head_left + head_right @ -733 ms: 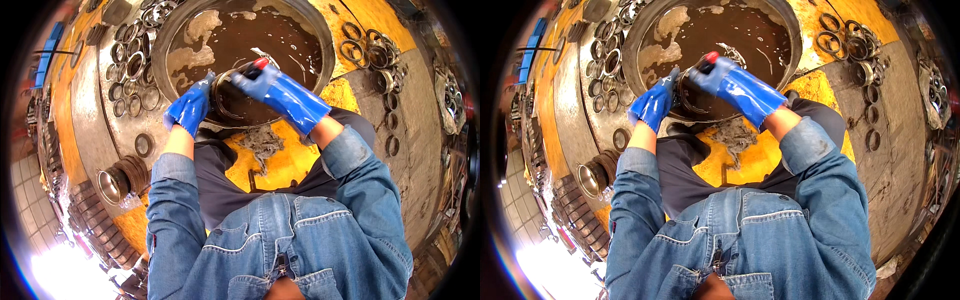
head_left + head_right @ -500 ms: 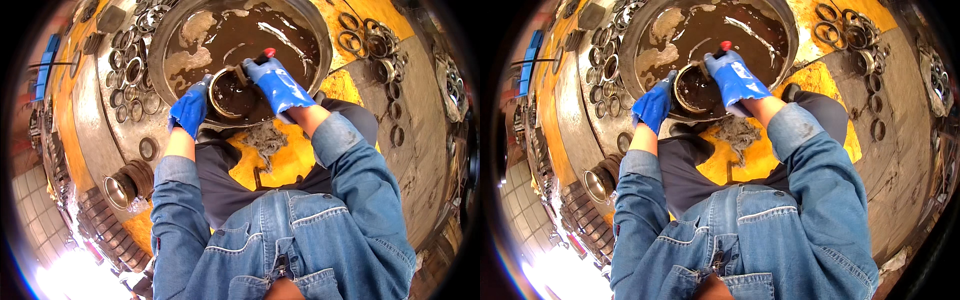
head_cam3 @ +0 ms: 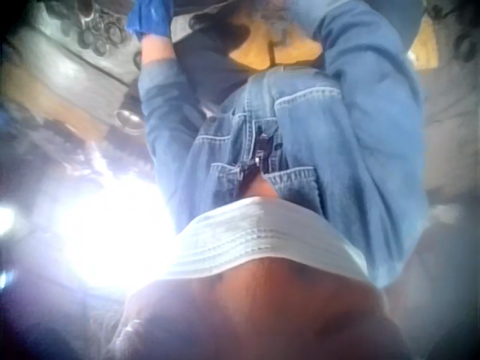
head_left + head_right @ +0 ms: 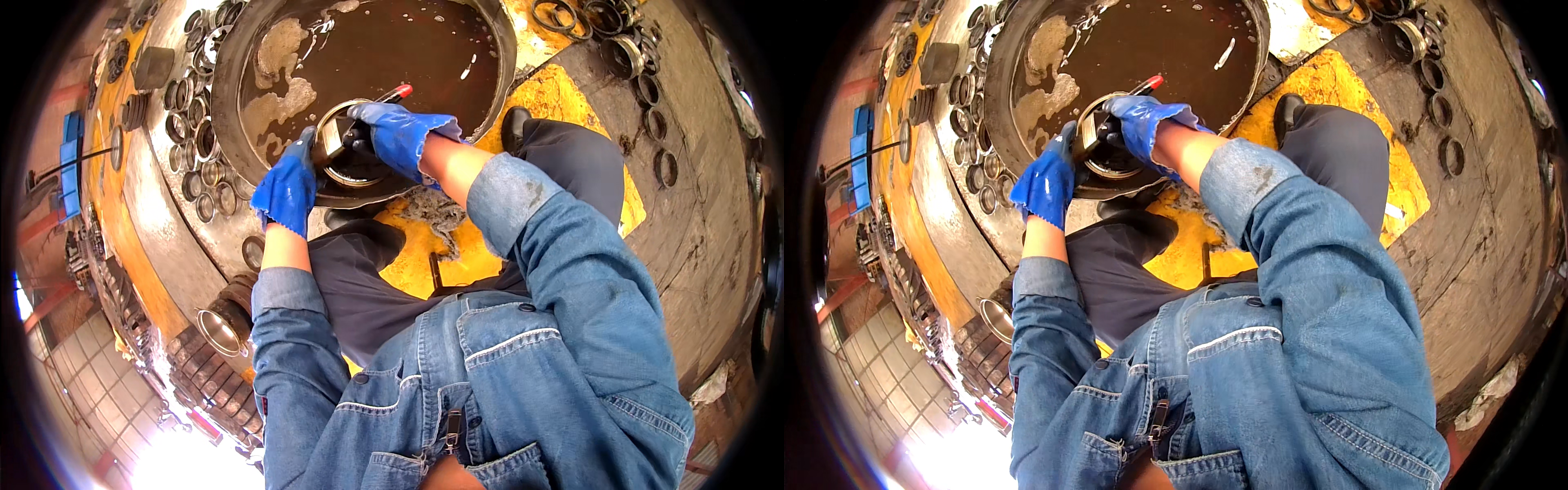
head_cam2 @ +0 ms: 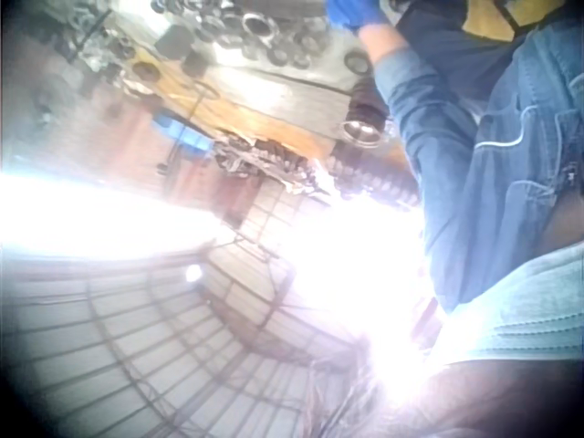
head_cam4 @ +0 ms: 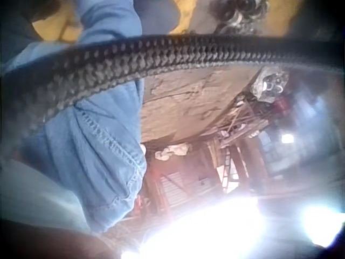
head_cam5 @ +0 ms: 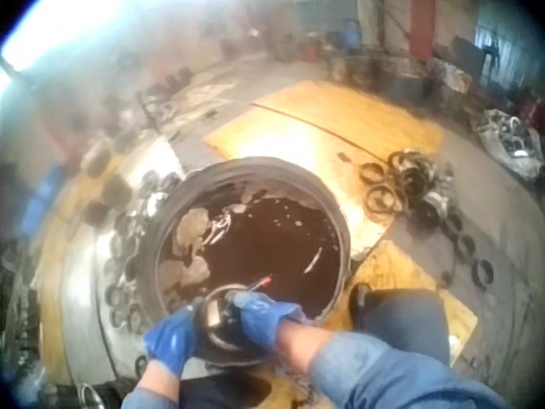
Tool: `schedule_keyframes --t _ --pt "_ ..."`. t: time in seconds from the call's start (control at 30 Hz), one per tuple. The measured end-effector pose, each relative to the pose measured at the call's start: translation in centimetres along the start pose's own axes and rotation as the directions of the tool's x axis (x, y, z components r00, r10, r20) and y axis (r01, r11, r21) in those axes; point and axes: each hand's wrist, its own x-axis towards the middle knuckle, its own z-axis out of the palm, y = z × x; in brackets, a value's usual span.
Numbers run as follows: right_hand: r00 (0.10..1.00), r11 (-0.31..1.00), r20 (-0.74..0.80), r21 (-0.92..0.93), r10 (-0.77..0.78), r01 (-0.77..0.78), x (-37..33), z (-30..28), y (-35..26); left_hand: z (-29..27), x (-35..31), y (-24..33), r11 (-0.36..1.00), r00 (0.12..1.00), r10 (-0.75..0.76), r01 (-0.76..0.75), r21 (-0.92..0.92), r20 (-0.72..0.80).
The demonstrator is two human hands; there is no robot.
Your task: The person sits on the floor and scrubs metal rings with a brush inside a basin of dark liquid. They repeatedly dip the rings into the liquid, scrub them thoroughly, and place them on a nearby surface.
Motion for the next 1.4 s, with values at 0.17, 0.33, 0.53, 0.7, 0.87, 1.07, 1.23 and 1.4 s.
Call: schedule_keyframes --t 0.17,0.33,0.53,0.7,0.87,1.07,1.23,1.4 --pt "0.974 0.941 0.228 -0.33 0.006 0.072 -1.0 -1.3 -1.3 -0.8 0.0 2.5 0.889 0.995 -0.066 0.09 -0.449 0.069" --pt "0.986 0.626 0.139 -0.778 0.097 0.048 -0.9 -0.8 -4.2 -0.6 1.8 4.6 0.148 0.841 -0.333 0.493 -0.857 0.426" --pt "0.94 -0.111 0.309 -0.939 0.147 0.326 -3.6 1.7 -7.5 0.5 2.2 2.4 0.303 0.872 -0.324 0.464 -0.832 0.368" --pt "0.94 -0.657 0.33 -0.69 0.089 0.305 -4.0 2.4 -5.7 -0.9 0.3 3.0 0.985 0.994 0.09 -0.08 -0.153 0.064" --pt "0.385 -0.638 0.905 -0.191 0.18 0.746 -2.1 0.8 -1.8 -2.6 -0.6 4.4 0.931 0.972 -0.182 0.218 -0.293 0.147" --pt "0.561 -0.656 0.812 -0.337 0.16 0.675 1.0 1.7 -4.3 1.4 1.6 -1.0 1.0 0.997 0.0 0.002 -0.027 0.08" --pt "0.544 -0.836 0.839 -0.292 0.01 0.465 2.4 -0.1 -5.0 4.3 1.4 -4.4 0.982 0.982 0.181 -0.184 -0.048 -0.058" --pt "0.555 -0.733 0.798 -0.228 0.236 0.641 0.1 0.1 -3.5 0.4 -0.1 0.8 0.972 0.974 0.215 -0.22 -0.079 -0.071"
